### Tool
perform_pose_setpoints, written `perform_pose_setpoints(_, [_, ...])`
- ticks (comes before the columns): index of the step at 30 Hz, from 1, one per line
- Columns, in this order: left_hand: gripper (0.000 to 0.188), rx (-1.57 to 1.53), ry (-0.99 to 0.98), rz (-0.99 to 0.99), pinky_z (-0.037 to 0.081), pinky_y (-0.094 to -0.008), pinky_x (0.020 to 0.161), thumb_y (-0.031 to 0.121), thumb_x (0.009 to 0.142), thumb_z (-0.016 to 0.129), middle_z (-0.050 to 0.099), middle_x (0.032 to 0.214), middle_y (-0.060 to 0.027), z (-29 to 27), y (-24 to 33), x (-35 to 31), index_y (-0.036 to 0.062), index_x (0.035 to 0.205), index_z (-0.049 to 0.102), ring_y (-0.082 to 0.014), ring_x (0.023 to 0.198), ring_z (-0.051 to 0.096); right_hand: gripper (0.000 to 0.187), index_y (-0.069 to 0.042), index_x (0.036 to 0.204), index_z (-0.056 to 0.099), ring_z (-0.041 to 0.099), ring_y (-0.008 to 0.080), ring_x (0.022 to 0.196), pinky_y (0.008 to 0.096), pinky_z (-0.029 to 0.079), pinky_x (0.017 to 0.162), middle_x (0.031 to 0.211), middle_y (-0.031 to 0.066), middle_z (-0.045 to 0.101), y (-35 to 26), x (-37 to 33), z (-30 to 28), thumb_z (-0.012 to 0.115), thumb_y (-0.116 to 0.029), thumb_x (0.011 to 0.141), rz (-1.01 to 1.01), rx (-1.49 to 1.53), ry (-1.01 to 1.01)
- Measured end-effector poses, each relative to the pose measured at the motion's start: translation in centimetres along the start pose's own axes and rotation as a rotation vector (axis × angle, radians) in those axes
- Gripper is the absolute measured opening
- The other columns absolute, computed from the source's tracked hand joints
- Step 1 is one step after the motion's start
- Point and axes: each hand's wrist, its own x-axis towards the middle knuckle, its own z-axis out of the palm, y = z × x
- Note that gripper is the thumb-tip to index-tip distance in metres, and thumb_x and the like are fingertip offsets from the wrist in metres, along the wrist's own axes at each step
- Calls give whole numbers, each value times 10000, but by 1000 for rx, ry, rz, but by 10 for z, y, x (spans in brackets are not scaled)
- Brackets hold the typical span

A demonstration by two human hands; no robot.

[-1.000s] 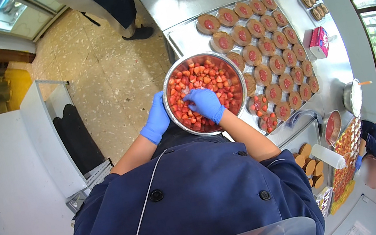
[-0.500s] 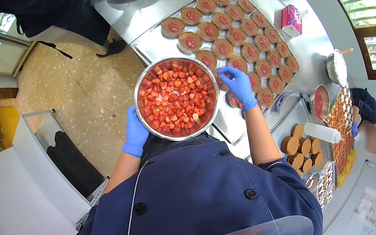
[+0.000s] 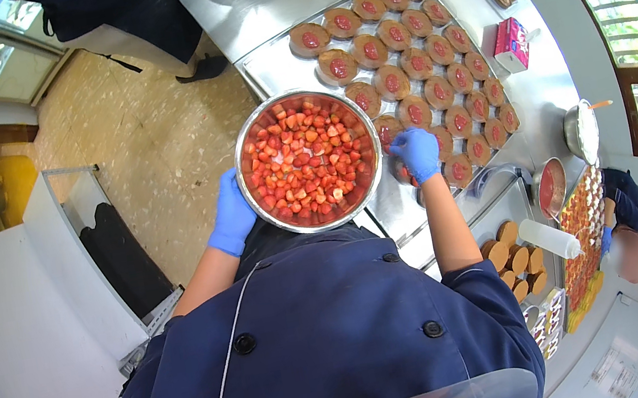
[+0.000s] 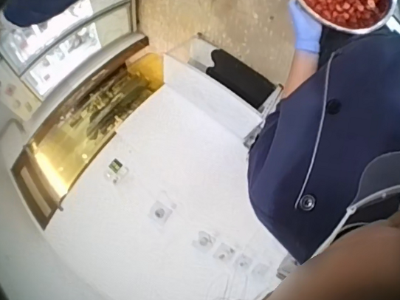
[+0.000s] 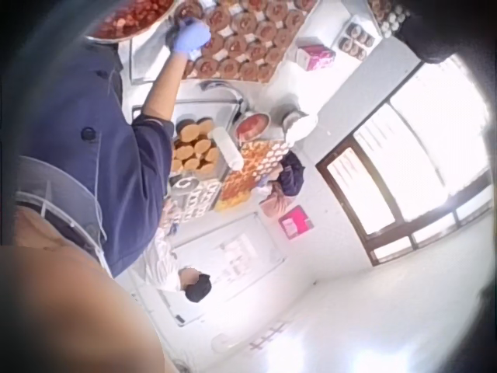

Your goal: The person spreads red jam onto small round tart shells using a spoon, then places diced strawberries on top. The person briefly retrieves a knife to cut a strawberry before continuing to place pieces on the tarts.

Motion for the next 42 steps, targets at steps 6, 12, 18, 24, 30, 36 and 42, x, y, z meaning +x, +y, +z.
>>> perform_pose_setpoints(6, [438, 883, 115, 365, 461, -406, 1021, 330, 994, 395, 600, 1254, -151, -8, -11, 0, 0, 1241, 546, -255, 1142, 585, 116, -146, 888, 732, 637, 273, 778, 390, 497, 697, 812, 64, 670, -70, -3, -24, 680, -210, 807, -290, 272, 334])
perform_pose_setpoints(12, [402, 30, -25, 50, 469, -394, 1011, 332, 1007, 395, 602, 1238, -120, -11, -6, 7, 21, 1226, 525, -230, 1137, 587, 156, -166, 906, 717, 633, 213, 840, 378, 480, 679, 834, 28, 672, -130, -3, 24, 599, -162, 803, -623, -169, -50])
perform_pose_setpoints(18, [402, 195, 71, 134, 455, -387, 1026, 332, 1021, 365, 585, 1255, -129, -13, -10, 5, 25, 1241, 501, -221, 1158, 569, 90, -134, 814, 687, 667, 246, 733, 397, 490, 663, 754, 66, 679, -132, 15, 38, 609, -175, 795, -684, -318, -186])
perform_pose_setpoints(24, [323, 162, 37, 136, 455, -384, 1034, 238, 1013, 414, 538, 1280, -132, -16, -10, 6, 32, 1261, 431, -212, 1150, 556, 151, -127, 875, 650, 651, 280, 707, 416, 495, 638, 721, 88, 650, -138, 14, 42, 702, -219, 766, -582, 147, -225])
perform_pose_setpoints(30, [424, 381, -18, 231, 481, -389, 1012, -19, 915, 554, 518, 1247, -161, -15, -12, 1, 36, 1272, 332, -210, 1163, 521, 183, -115, 870, 627, 654, 276, 716, 424, 498, 646, 731, 93, 653, -154, 6, 54, 717, -213, 744, -492, -46, -72])
perform_pose_setpoints(36, [407, 80, 37, 30, 445, -394, 1051, 300, 1018, 352, 522, 1330, -145, -6, -2, 3, 23, 1302, 439, -235, 1190, 542, 174, -99, 878, 621, 665, 283, 731, 425, 508, 645, 777, 109, 671, -155, -2, 58, 694, -182, 744, -407, 15, -81])
perform_pose_setpoints(42, [363, 440, 21, 262, 445, -373, 1040, 287, 1023, 364, 577, 1256, -135, -8, -10, -3, 12, 1218, 497, -221, 1164, 559, 193, -102, 898, 623, 670, 288, 738, 412, 518, 653, 770, 102, 669, -160, -6, 48, 701, -173, 737, -411, 108, -140])
